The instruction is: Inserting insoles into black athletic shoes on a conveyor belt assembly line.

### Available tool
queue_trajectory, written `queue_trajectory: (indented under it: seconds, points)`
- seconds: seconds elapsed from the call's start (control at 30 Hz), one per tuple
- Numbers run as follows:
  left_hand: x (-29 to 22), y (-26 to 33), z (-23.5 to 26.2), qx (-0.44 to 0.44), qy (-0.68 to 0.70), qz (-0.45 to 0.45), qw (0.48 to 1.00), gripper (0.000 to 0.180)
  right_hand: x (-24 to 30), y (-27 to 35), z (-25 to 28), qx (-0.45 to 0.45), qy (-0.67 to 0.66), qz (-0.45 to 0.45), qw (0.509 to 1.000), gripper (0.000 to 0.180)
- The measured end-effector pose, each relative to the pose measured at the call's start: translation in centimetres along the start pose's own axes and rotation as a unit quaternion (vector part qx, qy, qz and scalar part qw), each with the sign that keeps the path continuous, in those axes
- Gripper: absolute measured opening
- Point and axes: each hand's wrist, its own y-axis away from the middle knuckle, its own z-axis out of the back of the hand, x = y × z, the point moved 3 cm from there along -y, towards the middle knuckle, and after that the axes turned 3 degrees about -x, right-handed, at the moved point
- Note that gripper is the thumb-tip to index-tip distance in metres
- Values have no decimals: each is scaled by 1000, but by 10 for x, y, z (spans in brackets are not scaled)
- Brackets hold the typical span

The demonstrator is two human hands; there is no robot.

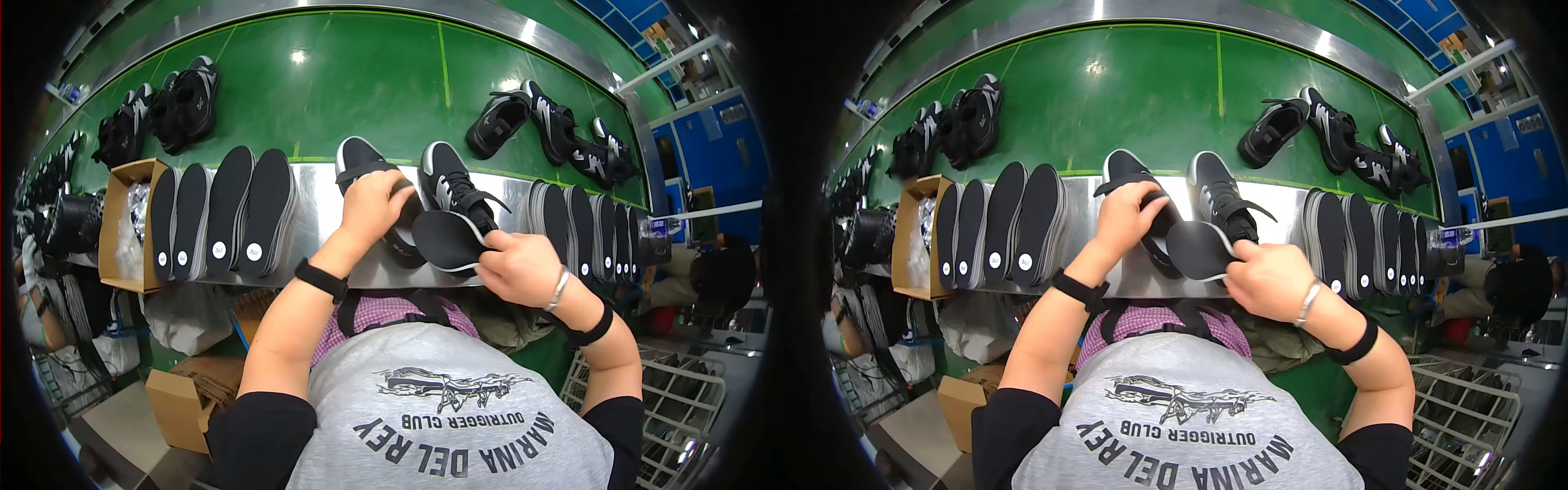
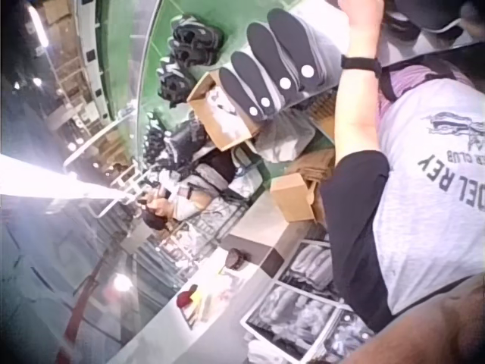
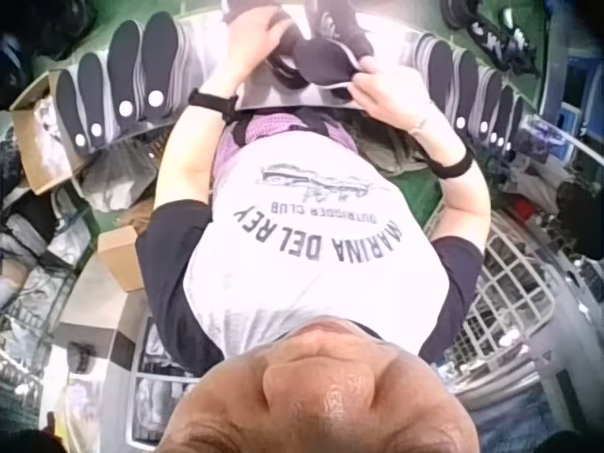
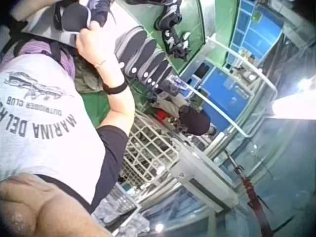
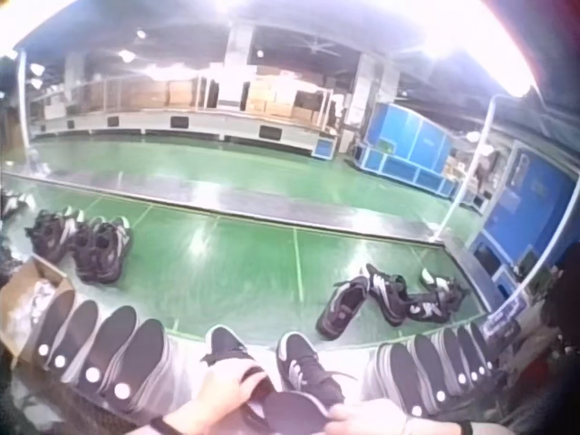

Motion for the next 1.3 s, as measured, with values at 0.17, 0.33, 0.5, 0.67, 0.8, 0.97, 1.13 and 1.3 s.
queue_trajectory:
  seconds: [0.17, 0.33, 0.5, 0.67, 0.8, 0.97, 1.13, 1.3]
  points:
    - [14, -2, -14, 20, 216, 209, 954, 26, 14, -50, -20, 58, 117, 11, 991, 12]
    - [31, 3, -19, 71, 303, 306, 900, 28, 15, -74, -32, 135, 98, -43, 985, 14]
    - [39, 4, -24, 97, 297, 332, 890, 30, 21, -84, -55, 86, 50, -106, 989, 15]
    - [24, 1, -18, 51, 157, 279, 946, 28, 5, -108, -102, 38, -23, -133, 990, 25]
    - [24, 8, -14, 2, 157, 255, 954, 26, 27, -70, -61, 10, 54, -62, 997, 38]
    - [19, 8, -15, -14, 119, 214, 969, 26, 17, -62, -48, 151, 44, -103, 982, 28]
    - [18, 10, -17, -6, 125, 205, 971, 23, 21, -82, -73, 78, 32, -84, 993, 17]
    - [29, 11, -32, -39, 136, 135, 981, 18, -2, -125, -135, 263, -26, -77, 961, 21]
